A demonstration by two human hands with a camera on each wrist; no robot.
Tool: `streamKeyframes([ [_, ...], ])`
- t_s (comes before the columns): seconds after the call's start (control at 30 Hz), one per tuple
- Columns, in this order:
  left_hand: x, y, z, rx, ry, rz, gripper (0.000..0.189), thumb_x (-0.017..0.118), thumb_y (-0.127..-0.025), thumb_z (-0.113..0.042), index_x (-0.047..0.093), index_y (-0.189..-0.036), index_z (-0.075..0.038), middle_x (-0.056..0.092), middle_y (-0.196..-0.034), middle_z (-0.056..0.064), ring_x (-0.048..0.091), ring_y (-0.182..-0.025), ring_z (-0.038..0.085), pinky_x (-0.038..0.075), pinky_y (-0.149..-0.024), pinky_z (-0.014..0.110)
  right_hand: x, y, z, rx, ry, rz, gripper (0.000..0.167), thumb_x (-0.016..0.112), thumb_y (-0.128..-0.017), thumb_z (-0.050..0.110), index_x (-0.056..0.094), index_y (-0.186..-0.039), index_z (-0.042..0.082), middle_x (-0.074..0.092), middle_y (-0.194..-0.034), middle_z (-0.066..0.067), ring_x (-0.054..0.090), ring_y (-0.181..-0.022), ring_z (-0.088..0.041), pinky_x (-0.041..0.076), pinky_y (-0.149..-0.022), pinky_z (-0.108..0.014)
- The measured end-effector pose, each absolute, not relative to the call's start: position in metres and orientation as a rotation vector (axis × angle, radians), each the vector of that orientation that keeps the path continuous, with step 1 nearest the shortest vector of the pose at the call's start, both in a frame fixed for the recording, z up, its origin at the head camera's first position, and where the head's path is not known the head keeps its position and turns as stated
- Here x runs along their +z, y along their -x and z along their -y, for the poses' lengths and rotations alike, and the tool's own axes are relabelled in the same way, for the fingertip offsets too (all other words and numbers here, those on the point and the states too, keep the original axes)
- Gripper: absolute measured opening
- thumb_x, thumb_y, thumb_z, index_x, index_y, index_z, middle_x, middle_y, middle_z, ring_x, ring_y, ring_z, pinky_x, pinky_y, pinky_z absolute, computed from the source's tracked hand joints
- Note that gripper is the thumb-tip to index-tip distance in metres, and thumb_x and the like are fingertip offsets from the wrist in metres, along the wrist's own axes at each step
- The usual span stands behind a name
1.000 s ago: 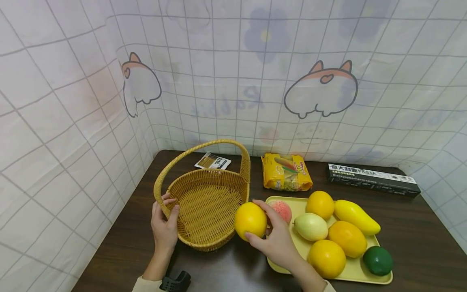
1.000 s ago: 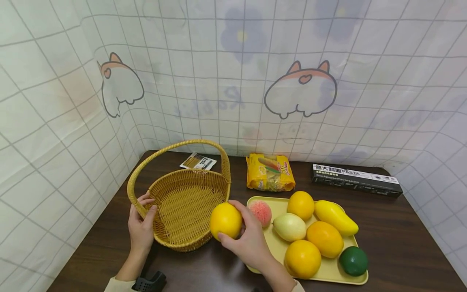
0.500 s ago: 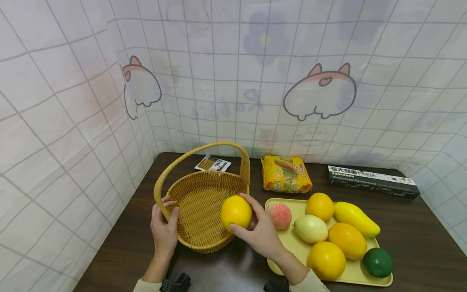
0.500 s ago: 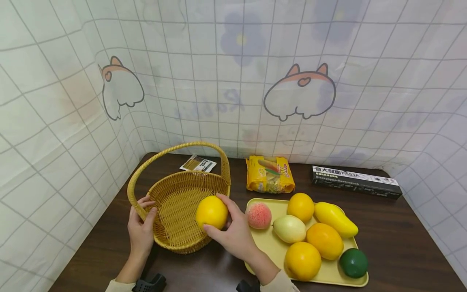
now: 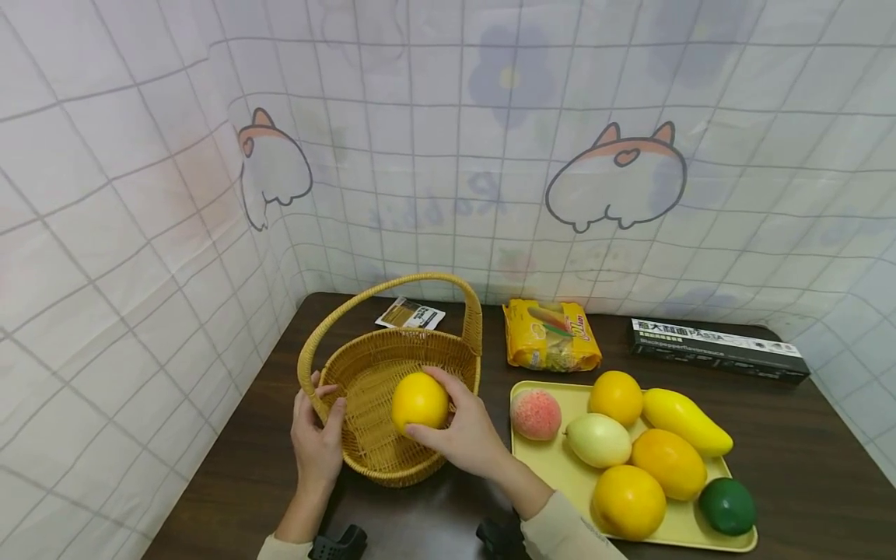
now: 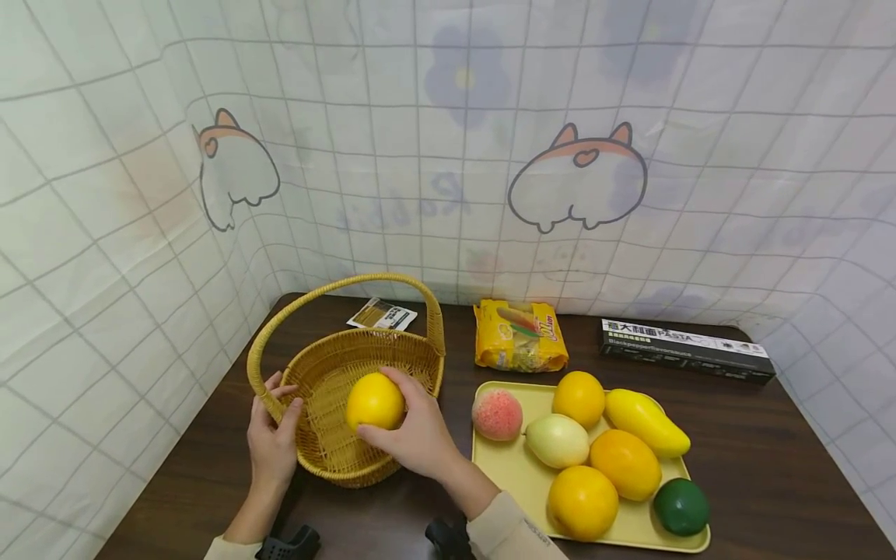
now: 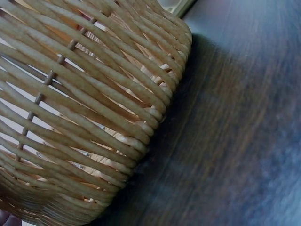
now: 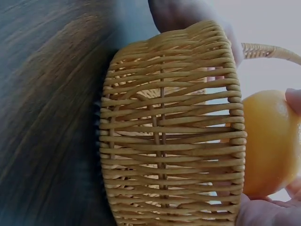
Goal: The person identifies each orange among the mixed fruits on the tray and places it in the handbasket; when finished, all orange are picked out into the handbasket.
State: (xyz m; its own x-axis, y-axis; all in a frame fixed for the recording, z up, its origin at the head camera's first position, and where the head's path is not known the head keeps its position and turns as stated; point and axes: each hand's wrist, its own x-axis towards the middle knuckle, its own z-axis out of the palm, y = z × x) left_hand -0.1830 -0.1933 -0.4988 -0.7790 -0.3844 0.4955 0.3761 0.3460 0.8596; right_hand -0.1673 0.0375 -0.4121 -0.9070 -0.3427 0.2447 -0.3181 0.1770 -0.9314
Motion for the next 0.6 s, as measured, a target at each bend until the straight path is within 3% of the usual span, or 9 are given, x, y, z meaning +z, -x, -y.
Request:
streamKeyframes([
  [0.23, -0.498, 0.184, 0.192, -1.525, -0.028, 1.963, 0.016, 0.065, -0.093, -0.009, 0.065, -0.106, 0.002, 0.046, -0.147, 0.015, 0.041, -0.137, 0.034, 0.034, -0.096, 0.009, -0.435, 0.193, -0.029, -1.760, 0.712, -2.364, 0.071, 0.079, -0.081, 0.024, 0.045, -0.143, 0.025, 0.053, -0.134, -0.002, 0.058, -0.103, -0.019, 0.052, -0.081, -0.034],
  [0.6, -0.499, 0.184, 0.194, -1.509, -0.052, 1.949, 0.006, 0.065, -0.091, -0.004, 0.062, -0.090, 0.001, 0.048, -0.145, 0.018, 0.043, -0.134, 0.036, 0.035, -0.096, 0.008, -0.436, 0.205, -0.015, -1.451, 0.819, -2.406, 0.076, 0.080, -0.076, 0.041, 0.047, -0.143, 0.028, 0.060, -0.127, 0.001, 0.059, -0.095, -0.011, 0.050, -0.078, -0.029],
])
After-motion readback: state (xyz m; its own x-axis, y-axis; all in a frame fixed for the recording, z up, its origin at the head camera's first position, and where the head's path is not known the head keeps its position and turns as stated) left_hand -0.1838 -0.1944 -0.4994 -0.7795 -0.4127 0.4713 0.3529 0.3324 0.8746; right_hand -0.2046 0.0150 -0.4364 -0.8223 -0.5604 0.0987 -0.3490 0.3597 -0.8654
